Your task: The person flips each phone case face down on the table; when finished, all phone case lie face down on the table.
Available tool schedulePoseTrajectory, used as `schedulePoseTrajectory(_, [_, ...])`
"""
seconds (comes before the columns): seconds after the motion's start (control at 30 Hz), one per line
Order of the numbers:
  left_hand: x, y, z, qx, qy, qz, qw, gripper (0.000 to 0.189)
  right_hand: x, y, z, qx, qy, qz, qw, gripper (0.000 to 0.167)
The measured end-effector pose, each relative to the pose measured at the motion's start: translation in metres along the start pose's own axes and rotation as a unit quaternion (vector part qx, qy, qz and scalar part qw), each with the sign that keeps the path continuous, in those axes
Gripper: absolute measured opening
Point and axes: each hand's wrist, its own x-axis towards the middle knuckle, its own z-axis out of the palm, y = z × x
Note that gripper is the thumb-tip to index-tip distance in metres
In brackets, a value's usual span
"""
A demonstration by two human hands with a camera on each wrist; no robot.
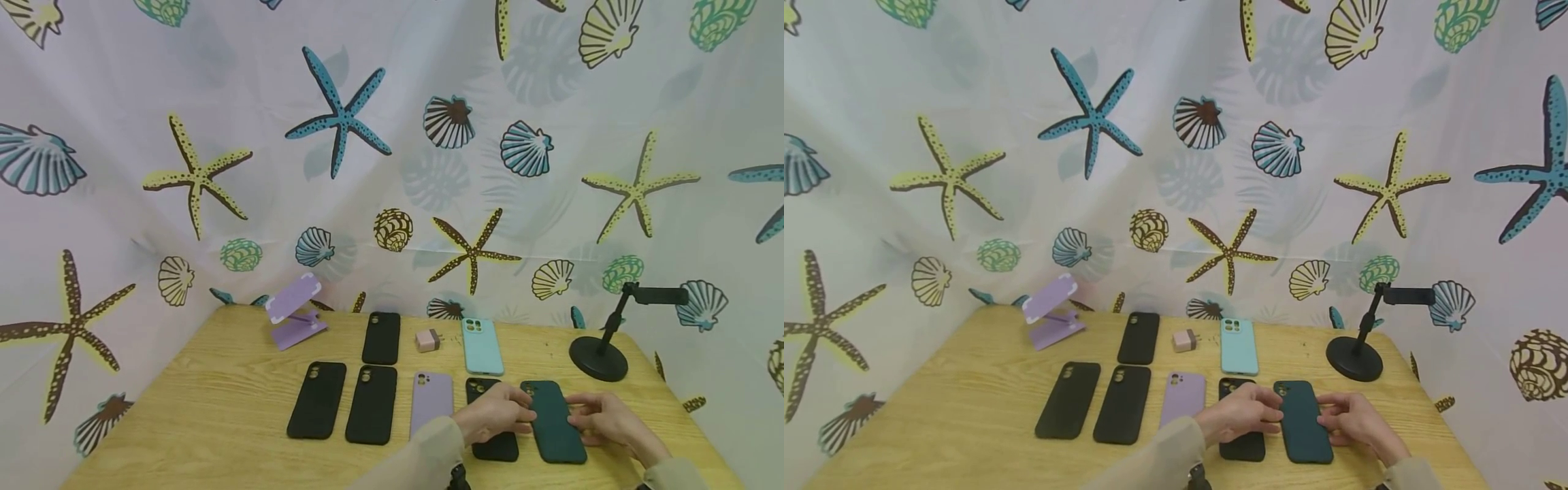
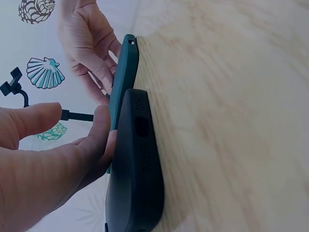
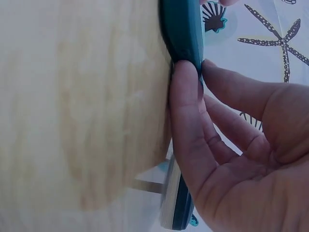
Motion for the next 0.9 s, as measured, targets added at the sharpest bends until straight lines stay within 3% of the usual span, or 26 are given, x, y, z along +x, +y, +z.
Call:
schedulePoseTrajectory(0.37, [-0.005,0.008,-0.002,0.005,0.011,0.002,0.9999,0.041,-0.003,0.001,-0.002,0.002,-0.010,-0.013,0.9999,0.045])
schedulePoseTrajectory(0.63, [-0.015,0.015,-0.021,0.011,0.001,0.044,0.9990,0.042,-0.003,-0.008,-0.001,-0.004,0.012,-0.014,0.9998,0.050])
schedulePoseTrajectory(0.9, [-0.026,0.021,-0.042,0.034,0.012,0.077,0.9964,0.030,-0.004,-0.033,0.018,0.034,-0.067,-0.058,0.9955,0.058])
